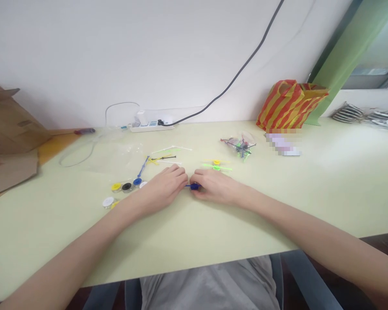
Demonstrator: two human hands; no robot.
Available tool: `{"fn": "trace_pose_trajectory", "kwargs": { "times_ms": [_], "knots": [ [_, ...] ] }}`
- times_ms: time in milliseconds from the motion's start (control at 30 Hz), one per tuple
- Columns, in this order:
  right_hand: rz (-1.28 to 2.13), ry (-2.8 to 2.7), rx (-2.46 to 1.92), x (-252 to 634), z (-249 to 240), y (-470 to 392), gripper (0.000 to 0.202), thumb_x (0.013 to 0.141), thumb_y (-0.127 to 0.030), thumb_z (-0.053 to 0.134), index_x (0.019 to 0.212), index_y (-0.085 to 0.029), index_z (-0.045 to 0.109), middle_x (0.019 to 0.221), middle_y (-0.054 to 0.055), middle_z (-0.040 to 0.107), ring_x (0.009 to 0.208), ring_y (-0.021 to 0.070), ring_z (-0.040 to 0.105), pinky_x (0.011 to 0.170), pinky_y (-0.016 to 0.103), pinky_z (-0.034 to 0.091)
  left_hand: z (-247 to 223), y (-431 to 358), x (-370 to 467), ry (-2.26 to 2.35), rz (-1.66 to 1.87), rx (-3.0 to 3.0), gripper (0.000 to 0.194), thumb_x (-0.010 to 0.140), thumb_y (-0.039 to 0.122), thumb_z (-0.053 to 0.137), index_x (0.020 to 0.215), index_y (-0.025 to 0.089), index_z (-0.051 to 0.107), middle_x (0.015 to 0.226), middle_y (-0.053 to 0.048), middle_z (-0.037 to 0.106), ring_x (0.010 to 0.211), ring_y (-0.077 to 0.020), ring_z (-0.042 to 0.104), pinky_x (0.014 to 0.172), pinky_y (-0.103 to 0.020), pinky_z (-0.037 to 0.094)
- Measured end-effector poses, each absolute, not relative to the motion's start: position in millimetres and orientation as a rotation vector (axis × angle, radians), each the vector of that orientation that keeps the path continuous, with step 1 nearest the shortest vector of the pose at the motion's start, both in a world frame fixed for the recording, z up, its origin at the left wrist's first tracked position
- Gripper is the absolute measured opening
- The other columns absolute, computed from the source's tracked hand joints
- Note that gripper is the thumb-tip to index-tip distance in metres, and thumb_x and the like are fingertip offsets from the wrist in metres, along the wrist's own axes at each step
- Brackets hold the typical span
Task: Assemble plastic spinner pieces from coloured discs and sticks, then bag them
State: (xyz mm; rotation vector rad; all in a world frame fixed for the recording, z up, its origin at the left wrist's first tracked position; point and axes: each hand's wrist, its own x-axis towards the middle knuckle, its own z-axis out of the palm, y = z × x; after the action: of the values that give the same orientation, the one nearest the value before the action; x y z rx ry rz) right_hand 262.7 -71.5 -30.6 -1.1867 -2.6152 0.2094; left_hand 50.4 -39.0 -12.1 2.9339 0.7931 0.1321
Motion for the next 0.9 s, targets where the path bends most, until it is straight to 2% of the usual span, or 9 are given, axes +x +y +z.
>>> {"fn": "trace_pose_trajectory", "kwargs": {
  "times_ms": [100,267,467,567,700,900],
  "knots": [
    [0.166,-2.640,-1.165,259.0,-31.3,-73.0,0.009,0.090,-0.016,0.063,0.096,-0.014,0.069,0.093,0.008,0.069,0.082,0.0196,0.061,0.068,0.030,0.036,-12.3,-38.6,50.6,0.771,0.150,2.920,0.031,0.106,0.020,0.033,0.089,0.018,0.058,0.094,-0.009,0.057,0.094,-0.0254,0.049,0.088,-0.042,0.043],
    [0.128,-2.661,-1.205,270.8,-15.8,-76.2,0.012,0.092,-0.017,0.060,0.099,-0.014,0.069,0.097,0.009,0.068,0.081,0.0187,0.061,0.066,0.029,0.033,-10.0,-40.4,51.4,0.817,0.222,2.860,0.034,0.109,0.029,0.031,0.089,0.019,0.057,0.093,-0.007,0.058,0.095,-0.0253,0.051,0.089,-0.041,0.042],
    [0.244,-2.549,-1.299,312.1,20.8,-78.2,0.010,0.093,-0.021,0.062,0.096,-0.017,0.070,0.093,0.006,0.069,0.078,0.0167,0.059,0.067,0.028,0.035,-5.5,-44.1,51.2,0.853,0.253,2.803,0.037,0.110,0.038,0.029,0.118,0.019,0.060,0.108,-0.009,0.062,0.107,-0.0261,0.053,0.098,-0.043,0.041],
    [0.115,-2.394,-1.396,328.1,30.6,-73.5,0.009,0.092,-0.025,0.065,0.093,-0.018,0.070,0.089,0.004,0.069,0.077,0.0167,0.058,0.068,0.029,0.036,-6.1,-43.4,50.5,0.885,0.229,2.798,0.039,0.109,0.038,0.029,0.130,0.020,0.057,0.116,-0.010,0.062,0.114,-0.0267,0.052,0.103,-0.044,0.041],
    [-0.080,-2.158,-1.537,343.0,20.2,-54.8,0.012,0.094,-0.023,0.063,0.099,-0.018,0.072,0.093,0.006,0.071,0.087,0.0207,0.061,0.074,0.031,0.039,-9.1,-40.7,49.4,0.914,0.196,2.824,0.041,0.109,0.037,0.031,0.138,0.021,0.054,0.125,-0.010,0.061,0.122,-0.0269,0.051,0.107,-0.044,0.040],
    [-0.124,-2.168,-1.596,353.7,-13.7,-18.1,0.015,0.097,-0.024,0.063,0.103,-0.017,0.075,0.099,0.010,0.073,0.101,0.0255,0.061,0.086,0.035,0.041,-13.5,-36.7,46.9,0.905,0.203,2.876,0.039,0.108,0.035,0.034,0.140,0.022,0.053,0.123,-0.010,0.062,0.122,-0.0280,0.051,0.106,-0.044,0.041]
  ]
}}
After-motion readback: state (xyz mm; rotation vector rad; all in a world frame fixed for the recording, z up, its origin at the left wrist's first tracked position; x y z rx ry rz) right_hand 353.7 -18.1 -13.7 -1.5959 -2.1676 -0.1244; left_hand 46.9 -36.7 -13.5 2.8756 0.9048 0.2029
